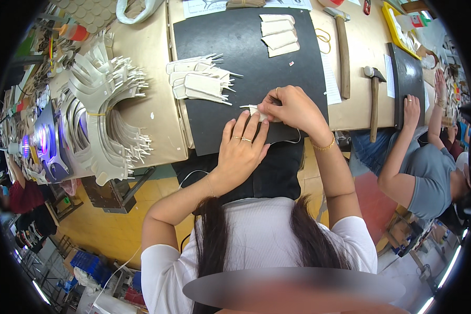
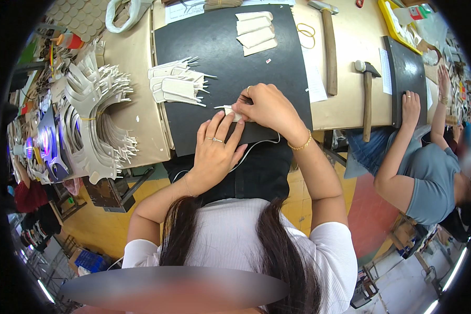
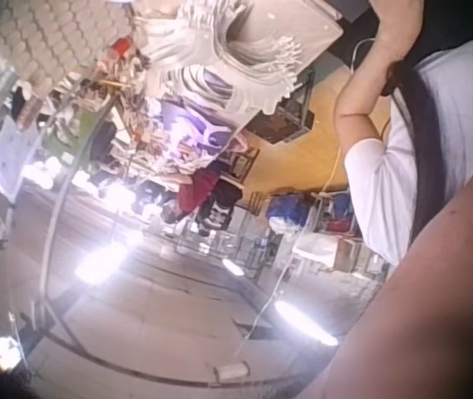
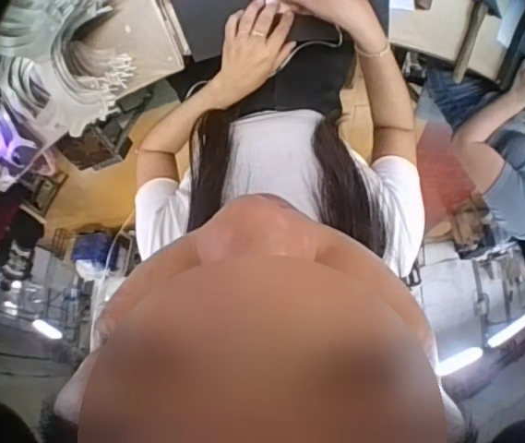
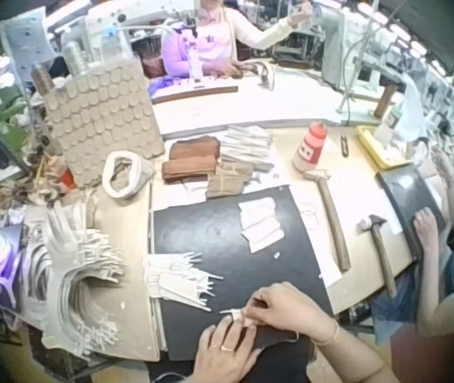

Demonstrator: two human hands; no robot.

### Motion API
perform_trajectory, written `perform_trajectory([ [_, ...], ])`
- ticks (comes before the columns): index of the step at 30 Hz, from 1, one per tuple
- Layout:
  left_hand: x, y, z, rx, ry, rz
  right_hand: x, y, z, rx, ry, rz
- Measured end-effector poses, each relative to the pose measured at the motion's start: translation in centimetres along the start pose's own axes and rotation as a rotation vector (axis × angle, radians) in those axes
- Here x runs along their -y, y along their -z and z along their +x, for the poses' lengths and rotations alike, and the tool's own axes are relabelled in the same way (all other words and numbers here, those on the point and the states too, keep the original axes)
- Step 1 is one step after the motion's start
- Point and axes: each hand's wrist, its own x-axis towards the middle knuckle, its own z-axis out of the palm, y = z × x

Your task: The person repeatedly picks up small white rectangular pieces and wraps a thin white cord around each one by hand. They place finished pieces on a black mat and continue the process with additional pieces from a nearby pile.

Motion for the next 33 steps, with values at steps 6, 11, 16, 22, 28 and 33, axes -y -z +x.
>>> perform_trajectory([
  [6,-0.1,0.1,-0.1,0.011,0.038,0.038,0.0,0.3,0.3,0.024,-0.003,0.003],
  [11,0.3,0.6,0.3,0.003,0.049,0.009,0.0,0.5,0.5,0.054,-0.019,0.039],
  [16,0.3,1.6,1.0,0.097,0.026,0.020,-0.3,0.6,0.1,0.019,-0.016,0.019],
  [22,-0.1,2.2,1.4,0.139,0.030,0.064,-1.5,1.9,-2.6,-0.057,-0.214,0.061],
  [28,-0.3,2.0,1.3,0.143,0.029,0.089,-2.3,1.8,-3.5,-0.122,-0.200,0.020],
  [33,-0.3,2.0,1.3,0.165,0.023,0.101,-2.4,1.6,-3.5,-0.140,-0.190,0.019],
])
